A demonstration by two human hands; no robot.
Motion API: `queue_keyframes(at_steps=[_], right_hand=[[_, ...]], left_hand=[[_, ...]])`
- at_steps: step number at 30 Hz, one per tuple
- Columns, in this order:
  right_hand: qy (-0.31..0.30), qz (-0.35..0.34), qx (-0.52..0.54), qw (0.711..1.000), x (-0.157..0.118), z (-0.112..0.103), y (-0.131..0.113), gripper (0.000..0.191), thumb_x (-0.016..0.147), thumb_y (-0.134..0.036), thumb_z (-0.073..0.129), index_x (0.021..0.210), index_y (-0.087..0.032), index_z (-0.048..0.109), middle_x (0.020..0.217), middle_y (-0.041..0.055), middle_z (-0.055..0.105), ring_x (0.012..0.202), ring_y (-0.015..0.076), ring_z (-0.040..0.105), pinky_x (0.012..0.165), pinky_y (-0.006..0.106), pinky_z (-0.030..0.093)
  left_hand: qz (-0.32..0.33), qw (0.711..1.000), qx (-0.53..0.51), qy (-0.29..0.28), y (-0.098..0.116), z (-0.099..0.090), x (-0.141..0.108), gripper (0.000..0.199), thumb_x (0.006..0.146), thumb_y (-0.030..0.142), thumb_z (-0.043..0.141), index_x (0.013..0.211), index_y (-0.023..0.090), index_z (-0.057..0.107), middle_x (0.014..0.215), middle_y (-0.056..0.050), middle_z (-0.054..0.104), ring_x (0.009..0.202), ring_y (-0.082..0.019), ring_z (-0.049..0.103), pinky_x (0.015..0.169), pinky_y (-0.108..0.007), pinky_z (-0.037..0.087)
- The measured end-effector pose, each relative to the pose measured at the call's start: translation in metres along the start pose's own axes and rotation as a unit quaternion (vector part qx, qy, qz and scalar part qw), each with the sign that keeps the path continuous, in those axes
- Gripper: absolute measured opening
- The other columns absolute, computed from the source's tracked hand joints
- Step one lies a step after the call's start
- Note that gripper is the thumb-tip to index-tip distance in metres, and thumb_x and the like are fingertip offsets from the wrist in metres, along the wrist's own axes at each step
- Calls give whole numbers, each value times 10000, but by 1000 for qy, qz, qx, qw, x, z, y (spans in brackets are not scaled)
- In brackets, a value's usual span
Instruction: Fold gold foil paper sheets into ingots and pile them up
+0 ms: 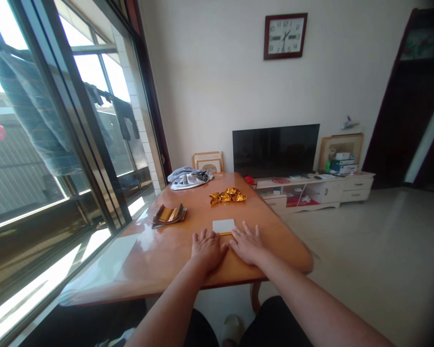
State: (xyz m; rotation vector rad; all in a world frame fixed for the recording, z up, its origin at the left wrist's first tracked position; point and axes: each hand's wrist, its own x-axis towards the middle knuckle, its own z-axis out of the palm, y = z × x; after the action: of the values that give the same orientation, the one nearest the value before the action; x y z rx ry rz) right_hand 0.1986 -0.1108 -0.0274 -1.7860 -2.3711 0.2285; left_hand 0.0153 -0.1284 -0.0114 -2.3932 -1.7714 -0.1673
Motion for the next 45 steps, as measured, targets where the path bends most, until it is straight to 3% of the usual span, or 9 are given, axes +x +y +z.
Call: queue_keyframes(at_steps=[9, 18, 22, 26, 31, 34, 36, 40, 45], right_hand=[[-10, 6, 4, 1000, -1, -3, -1, 642, 988, -524, 213, 1558, -259, 345, 1640, 38, 281, 1538, 313, -23, 1138, 647, -145], [-6, -9, 4, 1000, -1, -2, 0, 650, 993, -514, 190, 1559, -230, 338, 1637, 54, 289, 1540, 299, -2, 1145, 638, -137], [-17, -7, 6, 1000, -2, -4, -1, 664, 994, -526, 188, 1571, -221, 312, 1643, 70, 269, 1541, 298, 5, 1158, 619, -116], [-18, -11, 5, 1000, -1, -3, -1, 656, 996, -511, 195, 1572, -219, 312, 1644, 76, 266, 1541, 303, 14, 1156, 625, -117], [-14, -20, 17, 1000, 2, 3, 2, 634, 998, -482, 215, 1567, -224, 325, 1642, 62, 268, 1539, 320, 36, 1144, 660, -103], [-10, -23, 43, 999, 6, 3, 8, 608, 990, -496, 289, 1539, -253, 382, 1629, 64, 304, 1523, 342, 129, 1148, 662, -18], [11, -12, 68, 998, 11, -2, 14, 524, 989, -470, 336, 1445, -284, 515, 1552, 74, 450, 1474, 343, 277, 1147, 622, 103], [54, 13, 87, 995, 29, -18, 26, 400, 996, -369, 355, 1164, -255, 699, 1225, 91, 704, 1216, 276, 562, 1035, 408, 335], [61, 14, 84, 994, 67, -27, 25, 341, 966, -312, 422, 1137, -226, 704, 1119, 77, 734, 1062, 217, 636, 864, 269, 407]], left_hand=[[-54, 999, 6, -7, 3, 8, 0, 722, 940, 690, 193, 1300, 223, 610, 1437, -172, 543, 1460, -422, 263, 1096, -686, 188], [-99, 995, 6, -25, 6, 7, 1, 880, 894, 753, 178, 1472, 168, 492, 1594, -171, 355, 1506, -454, 105, 1131, -695, 98], [-111, 994, 12, 22, 5, 3, -4, 863, 893, 751, 240, 1454, 150, 503, 1588, -185, 359, 1486, -448, 178, 1140, -662, 127], [-15, 996, -8, 88, 8, -2, -5, 650, 962, 569, 348, 1480, 192, 454, 1539, -135, 451, 1424, -358, 327, 1140, -539, 220], [37, 993, -57, 94, 12, -4, -3, 494, 1005, 485, 312, 1320, 232, 595, 1310, -108, 641, 1208, -318, 509, 996, -484, 343], [31, 994, -71, 81, 10, -1, -2, 501, 1014, 508, 269, 1121, 240, 678, 1137, -107, 691, 1085, -310, 557, 931, -484, 352], [26, 993, -80, 78, 9, 0, -2, 495, 1010, 520, 278, 1058, 243, 685, 1116, -107, 684, 1055, -305, 562, 908, -477, 349], [19, 992, -93, 77, 9, 1, -1, 476, 998, 535, 306, 1030, 241, 679, 1096, -106, 673, 1035, -308, 558, 887, -480, 338], [18, 992, -107, 69, 8, -1, 0, 466, 992, 532, 316, 1044, 239, 674, 1091, -113, 664, 1033, -317, 550, 879, -487, 329]])
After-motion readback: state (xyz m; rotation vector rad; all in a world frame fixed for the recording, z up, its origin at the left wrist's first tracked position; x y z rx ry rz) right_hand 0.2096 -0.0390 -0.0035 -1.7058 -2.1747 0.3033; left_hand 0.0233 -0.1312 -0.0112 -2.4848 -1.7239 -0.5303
